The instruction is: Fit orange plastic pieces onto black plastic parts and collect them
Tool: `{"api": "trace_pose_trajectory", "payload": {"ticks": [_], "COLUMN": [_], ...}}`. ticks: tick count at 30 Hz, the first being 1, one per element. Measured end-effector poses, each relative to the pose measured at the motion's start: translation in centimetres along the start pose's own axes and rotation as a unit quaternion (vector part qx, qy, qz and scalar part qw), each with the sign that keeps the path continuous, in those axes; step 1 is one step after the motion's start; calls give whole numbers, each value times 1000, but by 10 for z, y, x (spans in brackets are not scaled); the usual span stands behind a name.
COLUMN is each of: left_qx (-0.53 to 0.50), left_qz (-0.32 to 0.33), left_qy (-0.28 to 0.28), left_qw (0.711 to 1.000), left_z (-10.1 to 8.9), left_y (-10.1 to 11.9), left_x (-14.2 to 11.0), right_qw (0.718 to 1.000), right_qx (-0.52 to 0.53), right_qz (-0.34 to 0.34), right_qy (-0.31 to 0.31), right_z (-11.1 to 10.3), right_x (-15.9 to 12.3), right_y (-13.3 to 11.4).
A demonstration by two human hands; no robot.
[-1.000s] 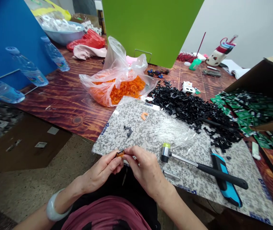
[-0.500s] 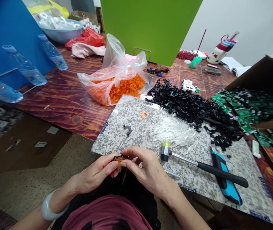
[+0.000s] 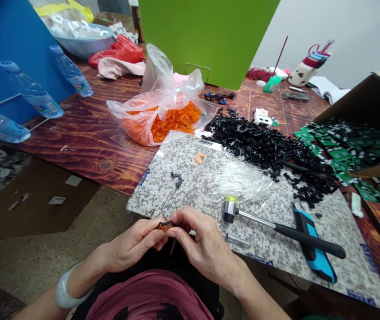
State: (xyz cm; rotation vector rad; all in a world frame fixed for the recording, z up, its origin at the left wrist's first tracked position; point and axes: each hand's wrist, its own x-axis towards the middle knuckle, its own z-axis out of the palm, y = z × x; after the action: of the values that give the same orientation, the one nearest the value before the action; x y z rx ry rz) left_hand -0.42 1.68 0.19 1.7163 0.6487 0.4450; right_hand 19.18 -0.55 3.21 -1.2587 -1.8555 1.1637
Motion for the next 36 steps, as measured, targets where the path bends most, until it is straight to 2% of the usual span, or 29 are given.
{"api": "trace_pose_trajectory", "payload": {"ticks": [7,22,32,36], "left_qx": [27,21,4,1], "left_qz": [11,5,3,-15], "left_qy": [12,-26,-36,-14], "left_qw": [1000,999,999,1000], "left_z": [1,-3,-2,-1], "left_y": [3,8,6,6], "left_x": [1,0,1,2], "right_qw": [1000,999,999,1000], "right_qx": [16,36,27,5], "right_qz": [-6,34,23,-6], "right_qy": [5,-10,-12,21], "right_z": [3,5,4,5], "right_x": [-4,-7,-6,-7], "right_y": [-1,3,4,8]}}
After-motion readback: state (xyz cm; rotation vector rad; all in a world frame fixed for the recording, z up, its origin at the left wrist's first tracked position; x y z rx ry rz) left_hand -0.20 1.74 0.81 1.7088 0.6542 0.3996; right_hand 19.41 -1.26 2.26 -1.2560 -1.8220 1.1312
